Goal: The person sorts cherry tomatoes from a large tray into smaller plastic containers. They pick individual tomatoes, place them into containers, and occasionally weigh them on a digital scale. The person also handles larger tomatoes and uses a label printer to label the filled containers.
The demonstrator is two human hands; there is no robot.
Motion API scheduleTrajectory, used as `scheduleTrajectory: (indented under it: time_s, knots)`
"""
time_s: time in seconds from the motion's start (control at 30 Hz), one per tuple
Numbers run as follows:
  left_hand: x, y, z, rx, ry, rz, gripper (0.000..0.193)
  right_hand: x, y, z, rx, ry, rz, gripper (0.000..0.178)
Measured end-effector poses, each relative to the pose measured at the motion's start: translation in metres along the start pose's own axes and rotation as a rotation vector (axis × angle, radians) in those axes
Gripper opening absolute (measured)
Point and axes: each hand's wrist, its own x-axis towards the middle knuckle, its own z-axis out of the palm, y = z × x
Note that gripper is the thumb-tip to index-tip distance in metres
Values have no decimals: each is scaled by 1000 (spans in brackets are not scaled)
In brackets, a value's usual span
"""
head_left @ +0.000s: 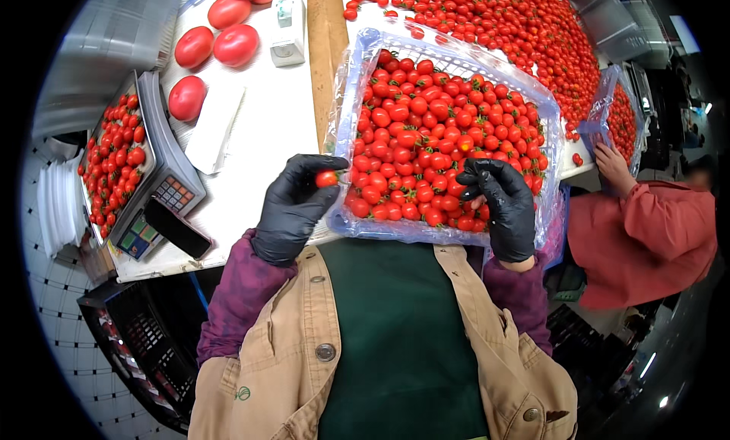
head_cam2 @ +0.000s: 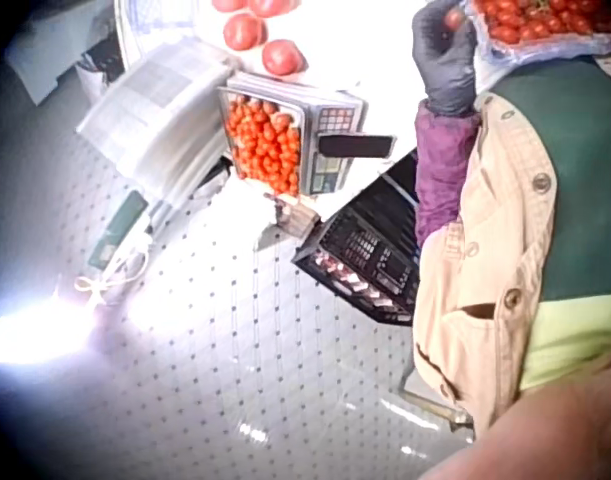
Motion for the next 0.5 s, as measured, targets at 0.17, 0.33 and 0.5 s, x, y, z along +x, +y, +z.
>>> scheduleTrajectory:
  time_s: [0.17, 0.33, 0.5]
  knots:
    - [4, 9, 19, 495, -297, 288, 41, 2, 0, 4, 1, -29, -29, 26]
    - [5, 19, 24, 419, -132, 254, 26, 5, 14, 14, 50, -75, -36, 10]
    - [-17, 4, -4, 225, 313, 100, 12, 13, 13, 24, 38, -255, -79, 8]
